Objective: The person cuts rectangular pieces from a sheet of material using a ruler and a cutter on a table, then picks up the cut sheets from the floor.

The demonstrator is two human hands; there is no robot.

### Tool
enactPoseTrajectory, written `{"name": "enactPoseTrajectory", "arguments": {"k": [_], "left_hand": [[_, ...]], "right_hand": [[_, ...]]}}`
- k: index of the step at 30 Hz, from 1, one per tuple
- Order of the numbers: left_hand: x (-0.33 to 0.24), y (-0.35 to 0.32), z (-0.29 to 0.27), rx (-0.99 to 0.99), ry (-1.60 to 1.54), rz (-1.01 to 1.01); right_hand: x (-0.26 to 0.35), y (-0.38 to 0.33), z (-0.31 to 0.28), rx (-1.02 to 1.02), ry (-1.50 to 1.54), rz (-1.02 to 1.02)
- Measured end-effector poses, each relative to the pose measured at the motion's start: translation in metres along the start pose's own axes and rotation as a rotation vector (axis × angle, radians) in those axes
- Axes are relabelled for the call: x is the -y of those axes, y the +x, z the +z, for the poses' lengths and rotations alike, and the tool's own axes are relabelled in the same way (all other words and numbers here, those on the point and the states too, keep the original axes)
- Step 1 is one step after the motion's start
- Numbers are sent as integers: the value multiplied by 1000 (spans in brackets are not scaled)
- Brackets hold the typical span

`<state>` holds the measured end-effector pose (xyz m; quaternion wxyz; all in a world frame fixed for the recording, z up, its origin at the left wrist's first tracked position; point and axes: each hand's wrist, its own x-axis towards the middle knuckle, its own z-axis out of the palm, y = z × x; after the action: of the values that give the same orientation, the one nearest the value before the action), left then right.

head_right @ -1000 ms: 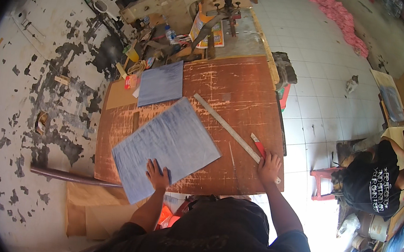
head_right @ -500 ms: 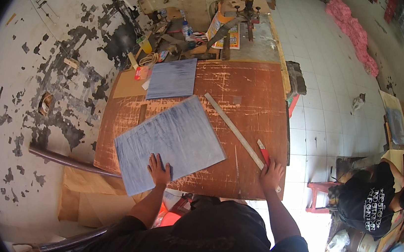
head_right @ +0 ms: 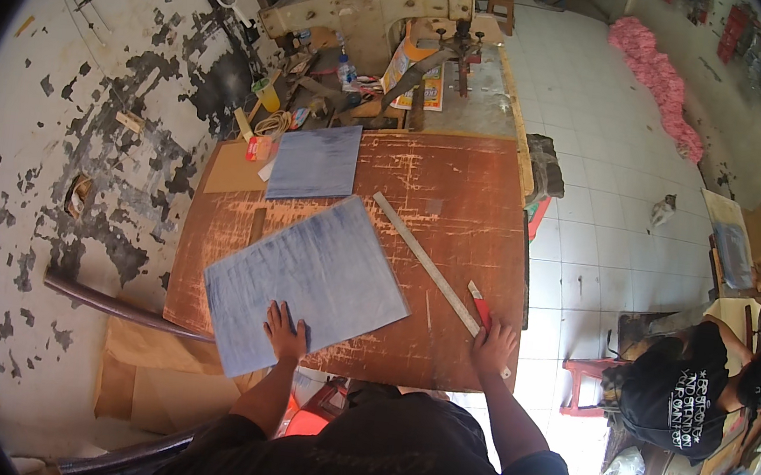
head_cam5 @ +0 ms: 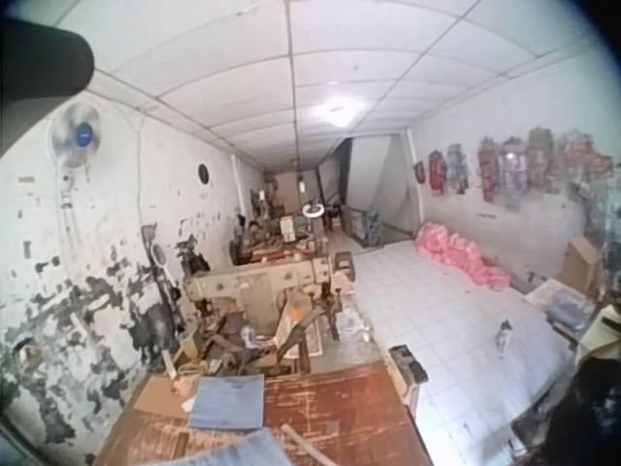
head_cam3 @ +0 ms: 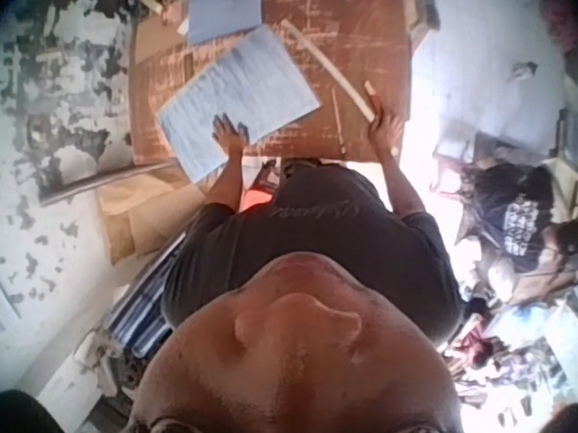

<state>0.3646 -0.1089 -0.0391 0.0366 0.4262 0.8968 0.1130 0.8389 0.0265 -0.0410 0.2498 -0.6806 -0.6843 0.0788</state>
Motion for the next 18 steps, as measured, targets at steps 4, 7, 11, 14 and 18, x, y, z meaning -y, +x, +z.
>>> {"name": "enactPoseTrajectory", "arguments": {"k": [4, 7, 11, 14, 18], "left_hand": [[-2, 0, 1, -3, -13, 4], [-2, 0, 0, -1, -17, -3], [-2, -1, 0, -15, -14, 14], [-2, -1, 2, -24, -9, 22], [1, -2, 3, -59, -6, 37]], "right_hand": [[-4, 0, 2, 22, 14, 24], [-3, 0, 2, 30, -2, 34], [-5, -1, 3, 2, -6, 10], [-5, -1, 4, -16, -9, -1], [-4, -1, 2, -44, -13, -20]]}}
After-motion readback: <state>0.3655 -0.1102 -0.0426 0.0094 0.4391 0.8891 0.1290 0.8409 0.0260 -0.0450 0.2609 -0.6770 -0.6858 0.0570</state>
